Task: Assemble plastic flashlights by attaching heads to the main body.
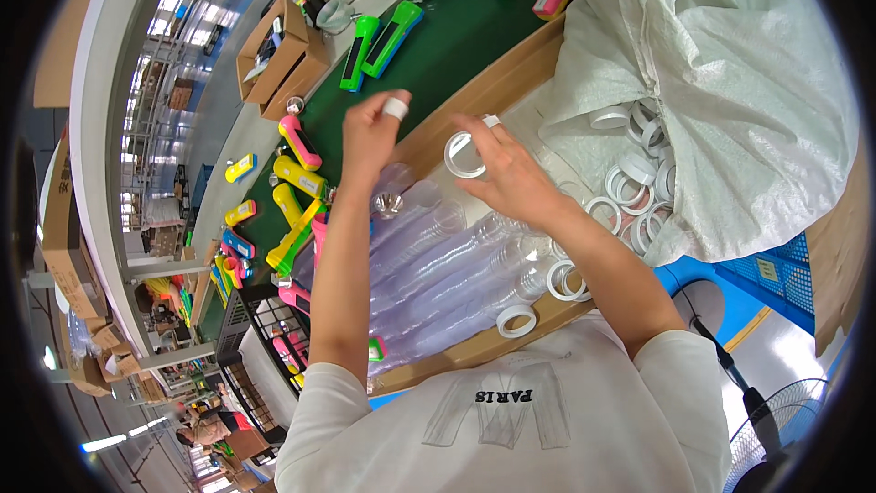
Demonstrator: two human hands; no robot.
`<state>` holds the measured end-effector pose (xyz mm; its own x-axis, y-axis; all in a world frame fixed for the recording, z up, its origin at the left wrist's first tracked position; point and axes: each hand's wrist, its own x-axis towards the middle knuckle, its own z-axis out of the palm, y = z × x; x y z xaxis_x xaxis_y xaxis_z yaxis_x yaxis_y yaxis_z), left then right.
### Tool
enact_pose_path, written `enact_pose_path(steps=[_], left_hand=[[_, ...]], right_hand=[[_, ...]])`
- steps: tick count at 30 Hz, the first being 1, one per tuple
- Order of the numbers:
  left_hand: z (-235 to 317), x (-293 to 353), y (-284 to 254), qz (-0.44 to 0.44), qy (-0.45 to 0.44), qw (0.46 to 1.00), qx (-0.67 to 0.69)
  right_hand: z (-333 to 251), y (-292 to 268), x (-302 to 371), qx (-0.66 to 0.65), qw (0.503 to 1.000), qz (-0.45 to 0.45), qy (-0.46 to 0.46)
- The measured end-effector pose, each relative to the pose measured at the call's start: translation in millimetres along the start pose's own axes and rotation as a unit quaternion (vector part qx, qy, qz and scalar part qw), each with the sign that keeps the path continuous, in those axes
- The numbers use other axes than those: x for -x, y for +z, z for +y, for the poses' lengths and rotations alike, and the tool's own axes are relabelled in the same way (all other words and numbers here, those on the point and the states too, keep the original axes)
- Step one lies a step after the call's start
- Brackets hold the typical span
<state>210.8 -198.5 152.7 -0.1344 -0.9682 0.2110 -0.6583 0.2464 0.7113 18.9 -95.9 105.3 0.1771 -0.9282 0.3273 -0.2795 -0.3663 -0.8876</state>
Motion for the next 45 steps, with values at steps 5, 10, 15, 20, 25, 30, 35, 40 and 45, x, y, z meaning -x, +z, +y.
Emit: enact_pose_path(steps=[5, 10, 15, 20, 25, 30, 35, 40, 45], left_hand=[[-83.4, -113.4, -0.7, 0.034, 0.099, 0.927, -0.360], [-103.2, -138.2, 29.2, 0.035, 0.030, 0.892, -0.450], [-100.5, -135.8, -10.6, -0.028, -0.023, 0.974, -0.223], [10.9, -31.2, -73.9, -0.092, -0.119, 0.972, 0.180], [55.0, 52.8, -118.1, -0.191, -0.188, 0.931, 0.250], [62.4, 94.4, -115.7, -0.254, -0.237, 0.914, 0.209], [83.3, 114.2, -133.2, -0.201, -0.164, 0.966, 0.010], [106.5, 123.6, -152.6, -0.182, 0.037, 0.956, -0.226], [120.4, 133.0, -163.9, -0.184, 0.144, 0.929, -0.288]], right_hand=[[-5.5, 6.9, -9.0, -0.057, 0.998, 0.008, 0.022], [-1.0, 2.4, -8.8, -0.061, 0.997, 0.012, 0.043], [0.8, 0.1, -12.7, -0.068, 0.996, 0.025, 0.045], [5.3, -4.4, -12.6, -0.098, 0.986, 0.094, 0.101], [9.1, -3.2, -13.4, -0.075, 0.989, 0.097, 0.082], [0.6, 3.7, -3.8, -0.059, 0.996, 0.073, -0.009], [-8.3, 5.0, 0.1, -0.031, 0.997, 0.037, -0.057], [-20.9, 6.0, 4.3, -0.054, 0.996, -0.005, -0.073], [-32.0, -5.8, 4.8, -0.033, 0.990, -0.081, -0.109]])
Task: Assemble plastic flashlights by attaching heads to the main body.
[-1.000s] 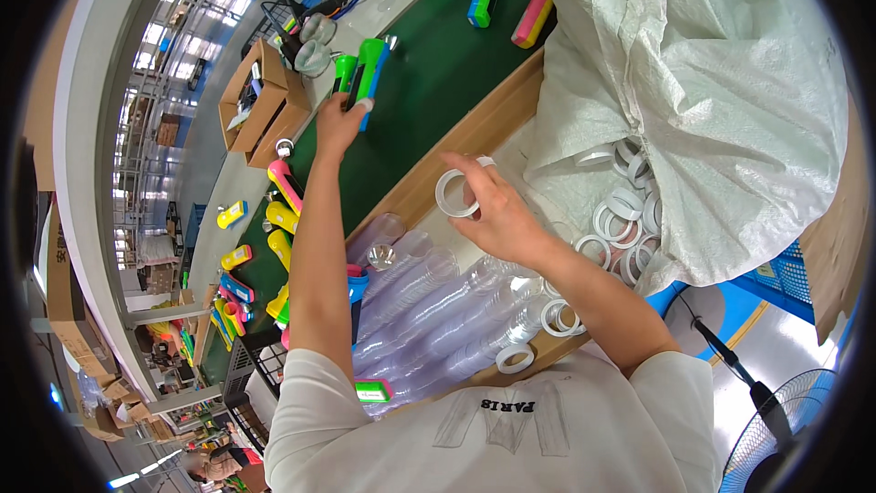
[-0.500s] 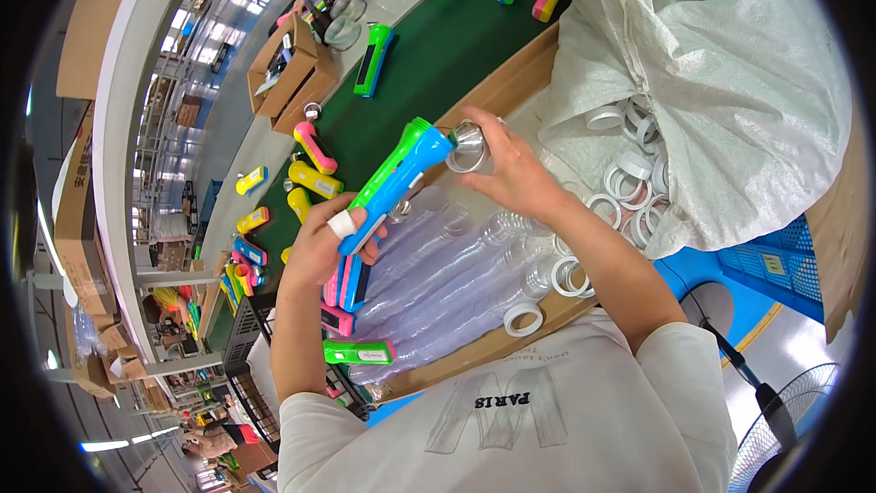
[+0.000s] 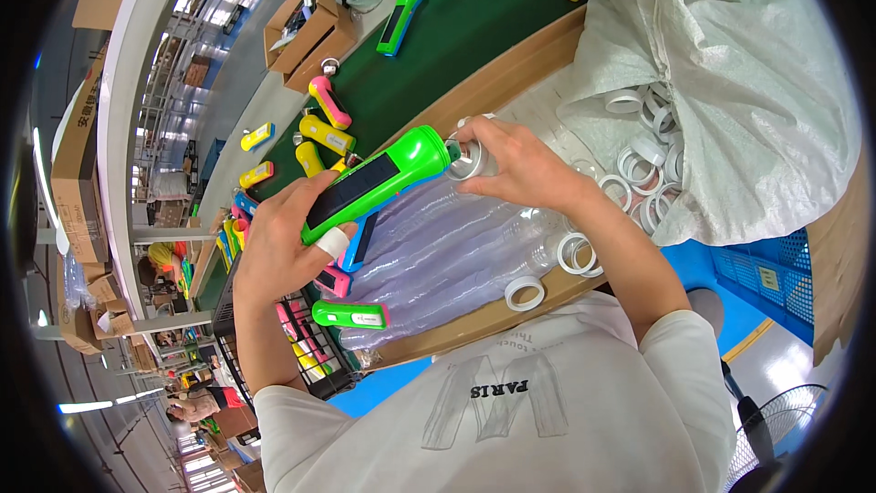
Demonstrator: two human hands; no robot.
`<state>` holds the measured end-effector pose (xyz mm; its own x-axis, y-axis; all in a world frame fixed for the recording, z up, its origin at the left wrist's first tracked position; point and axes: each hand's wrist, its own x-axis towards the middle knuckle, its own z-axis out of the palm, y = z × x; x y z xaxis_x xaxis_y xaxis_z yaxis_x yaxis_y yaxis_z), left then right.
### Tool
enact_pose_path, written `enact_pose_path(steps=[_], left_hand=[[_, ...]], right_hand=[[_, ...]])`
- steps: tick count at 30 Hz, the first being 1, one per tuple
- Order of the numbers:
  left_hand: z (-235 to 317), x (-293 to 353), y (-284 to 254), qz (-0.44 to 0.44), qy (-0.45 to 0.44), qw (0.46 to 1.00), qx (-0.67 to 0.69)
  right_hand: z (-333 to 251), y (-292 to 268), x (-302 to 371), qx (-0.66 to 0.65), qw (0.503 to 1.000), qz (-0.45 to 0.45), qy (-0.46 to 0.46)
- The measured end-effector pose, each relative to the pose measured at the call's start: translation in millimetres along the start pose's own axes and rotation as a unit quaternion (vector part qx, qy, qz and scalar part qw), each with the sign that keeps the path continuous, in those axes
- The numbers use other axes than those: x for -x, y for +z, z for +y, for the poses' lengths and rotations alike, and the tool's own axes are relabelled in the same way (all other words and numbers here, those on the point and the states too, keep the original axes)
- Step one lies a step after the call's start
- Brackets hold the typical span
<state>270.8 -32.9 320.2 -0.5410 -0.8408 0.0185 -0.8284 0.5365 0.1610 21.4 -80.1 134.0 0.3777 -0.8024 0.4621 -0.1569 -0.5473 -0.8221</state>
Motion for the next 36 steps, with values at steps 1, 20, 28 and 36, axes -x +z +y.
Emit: enact_pose_path(steps=[1, 20, 28, 36], left_hand=[[1.7, 1.0, -5.2, -0.005, 0.011, 1.000, -0.017], [19.6, 51.1, 64.2, -0.045, 0.047, 0.921, 0.383], [-2.1, 28.6, 105.6, 0.135, 0.070, 0.988, -0.034], [7.3, -2.6, 121.4, 0.106, 0.050, 0.991, -0.067]], right_hand=[[-3.6, -4.1, 0.3, 0.008, 1.000, -0.026, 0.000], [-104.4, -6.1, 20.7, -0.022, 0.940, 0.006, -0.341], [-38.2, 22.3, 3.3, -0.469, 0.787, 0.049, 0.398], [11.5, 31.0, -0.6, -0.436, 0.773, 0.069, 0.455]])
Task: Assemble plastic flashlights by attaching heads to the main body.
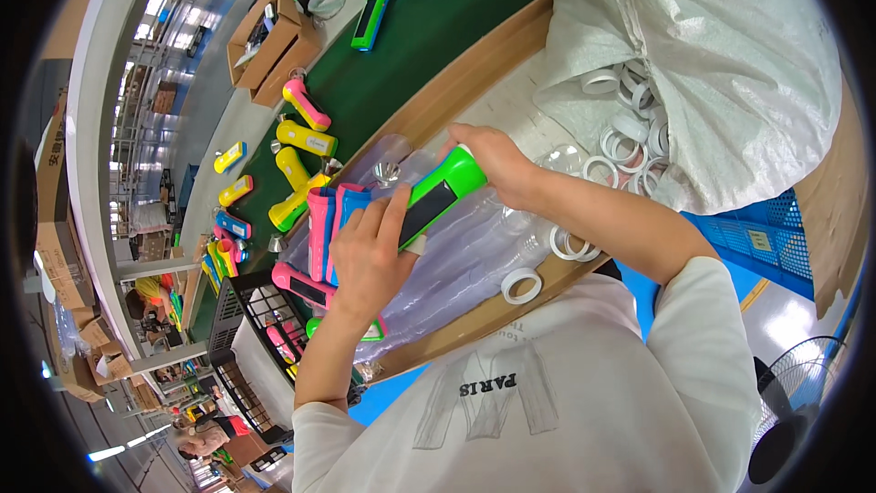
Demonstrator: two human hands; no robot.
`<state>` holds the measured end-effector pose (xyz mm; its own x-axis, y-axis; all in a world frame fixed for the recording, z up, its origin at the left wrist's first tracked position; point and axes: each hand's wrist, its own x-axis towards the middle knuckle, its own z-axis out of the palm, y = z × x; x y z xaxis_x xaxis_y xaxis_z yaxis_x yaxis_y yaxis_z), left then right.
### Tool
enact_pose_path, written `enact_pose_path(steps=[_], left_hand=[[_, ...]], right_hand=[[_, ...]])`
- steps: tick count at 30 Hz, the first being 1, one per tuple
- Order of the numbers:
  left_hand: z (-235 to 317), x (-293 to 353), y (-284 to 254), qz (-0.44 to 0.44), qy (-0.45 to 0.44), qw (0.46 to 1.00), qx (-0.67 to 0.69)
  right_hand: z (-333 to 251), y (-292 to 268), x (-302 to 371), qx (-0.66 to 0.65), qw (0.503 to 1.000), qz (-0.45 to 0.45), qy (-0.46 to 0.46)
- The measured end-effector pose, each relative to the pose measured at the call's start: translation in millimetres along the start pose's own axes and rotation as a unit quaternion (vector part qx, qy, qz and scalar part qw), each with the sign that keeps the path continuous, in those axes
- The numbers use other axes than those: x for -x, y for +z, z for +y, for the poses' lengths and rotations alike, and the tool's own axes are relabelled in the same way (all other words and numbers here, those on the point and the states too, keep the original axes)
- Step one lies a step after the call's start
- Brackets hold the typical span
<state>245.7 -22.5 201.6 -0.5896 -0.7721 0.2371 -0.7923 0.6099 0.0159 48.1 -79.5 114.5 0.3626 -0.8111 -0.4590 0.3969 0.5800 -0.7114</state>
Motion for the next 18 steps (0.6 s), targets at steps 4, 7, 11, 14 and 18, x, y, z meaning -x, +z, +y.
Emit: enact_pose_path(steps=[4, 7, 11, 14, 18], left_hand=[[-4.6, 29.9, -8.1, -0.065, -0.196, 0.890, 0.406], [9.7, 15.4, -15.3, -0.044, -0.116, 0.958, 0.257], [7.9, -2.1, 14.2, -0.040, -0.068, 0.993, 0.082], [1.6, 19.0, 30.1, 0.005, -0.122, 0.950, 0.286], [-0.4, 24.4, 5.6, -0.212, -0.363, 0.562, 0.712]], right_hand=[[-14.9, 17.5, 34.7, 0.228, 0.890, -0.050, -0.392], [0.8, 1.2, 19.2, 0.242, 0.896, -0.042, -0.370], [-6.6, -7.7, -0.9, 0.084, 0.992, 0.001, -0.089], [-12.9, -2.3, 13.3, 0.086, 0.996, -0.001, -0.028], [-20.0, -5.9, 39.4, 0.158, 0.943, -0.144, -0.255]])
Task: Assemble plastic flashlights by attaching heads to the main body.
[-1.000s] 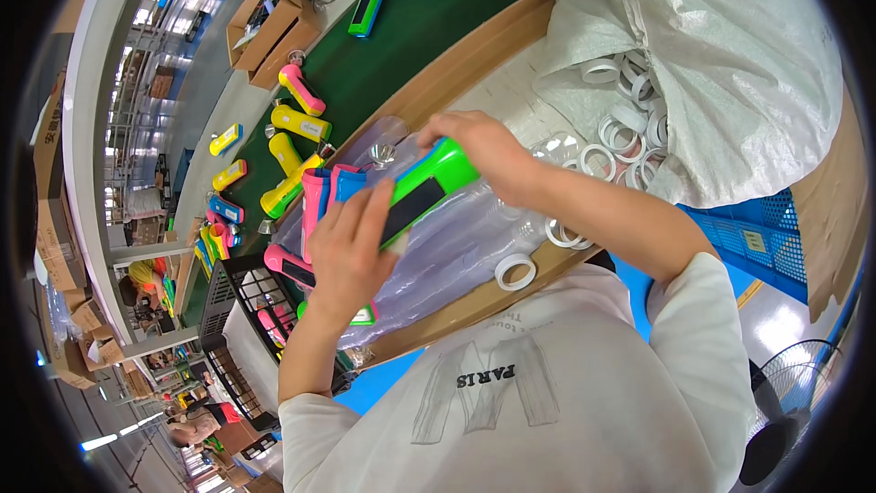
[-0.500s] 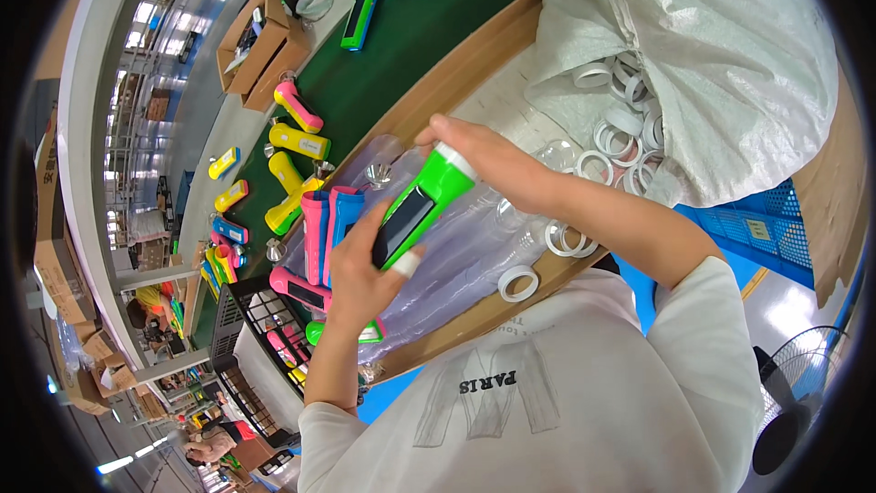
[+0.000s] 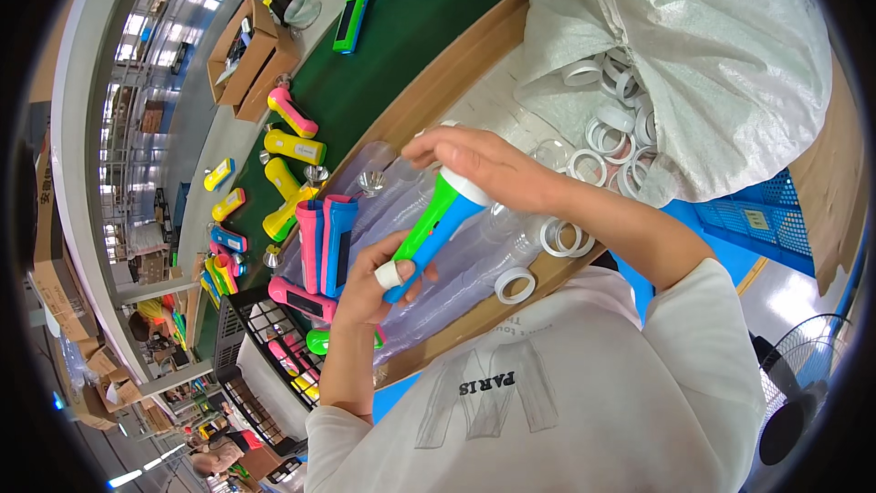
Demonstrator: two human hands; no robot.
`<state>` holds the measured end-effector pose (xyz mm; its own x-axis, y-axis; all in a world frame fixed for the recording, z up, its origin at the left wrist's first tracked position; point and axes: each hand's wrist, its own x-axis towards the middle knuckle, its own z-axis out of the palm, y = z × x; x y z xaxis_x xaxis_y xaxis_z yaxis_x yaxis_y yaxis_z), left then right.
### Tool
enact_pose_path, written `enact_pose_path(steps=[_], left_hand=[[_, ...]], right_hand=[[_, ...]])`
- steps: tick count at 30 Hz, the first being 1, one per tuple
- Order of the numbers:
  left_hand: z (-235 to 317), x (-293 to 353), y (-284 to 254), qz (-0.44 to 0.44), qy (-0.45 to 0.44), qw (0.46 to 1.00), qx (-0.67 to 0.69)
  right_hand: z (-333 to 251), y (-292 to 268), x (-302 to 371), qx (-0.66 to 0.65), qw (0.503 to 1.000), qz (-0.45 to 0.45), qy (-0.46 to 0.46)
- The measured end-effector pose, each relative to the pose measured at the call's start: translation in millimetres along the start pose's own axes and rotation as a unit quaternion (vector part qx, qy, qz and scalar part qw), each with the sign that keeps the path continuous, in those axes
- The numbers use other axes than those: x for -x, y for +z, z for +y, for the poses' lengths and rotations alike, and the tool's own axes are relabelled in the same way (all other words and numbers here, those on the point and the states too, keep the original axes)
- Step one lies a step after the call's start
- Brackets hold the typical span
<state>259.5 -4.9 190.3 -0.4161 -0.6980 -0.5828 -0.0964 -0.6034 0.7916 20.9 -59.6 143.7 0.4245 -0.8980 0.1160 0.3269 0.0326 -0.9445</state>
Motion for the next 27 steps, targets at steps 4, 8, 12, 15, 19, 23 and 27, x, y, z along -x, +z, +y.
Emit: enact_pose_path(steps=[4, 8, 12, 15, 19, 23, 27], left_hand=[[-4.0, 4.4, -1.3, -0.066, -0.056, 0.992, 0.095], [-17.2, -2.8, 12.7, 0.091, 0.211, 0.926, -0.301], [-19.1, -17.1, 21.8, 0.172, 0.312, 0.771, -0.528], [-29.6, -27.8, 17.5, 0.164, 0.311, 0.809, -0.471], [-18.1, -23.1, 11.3, 0.035, 0.027, 0.999, 0.021], [1.0, -47.2, -15.8, -0.015, 0.021, 0.991, 0.132], [59.2, -108.0, -39.6, 0.054, 0.089, 0.995, -0.009]], right_hand=[[-3.4, 5.5, 4.2, -0.008, 0.995, -0.058, -0.086], [3.1, 9.7, 0.1, 0.000, 1.000, 0.001, -0.023], [18.9, -7.1, -14.2, 0.047, 0.997, 0.030, 0.060], [17.1, -8.0, -22.1, -0.003, 0.992, 0.027, 0.125], [11.8, -12.1, -23.2, -0.096, 0.975, 0.152, 0.130], [12.2, -66.2, 5.2, 0.669, 0.693, 0.267, -0.033], [22.9, -122.4, 14.8, 0.864, 0.455, 0.209, -0.054]])
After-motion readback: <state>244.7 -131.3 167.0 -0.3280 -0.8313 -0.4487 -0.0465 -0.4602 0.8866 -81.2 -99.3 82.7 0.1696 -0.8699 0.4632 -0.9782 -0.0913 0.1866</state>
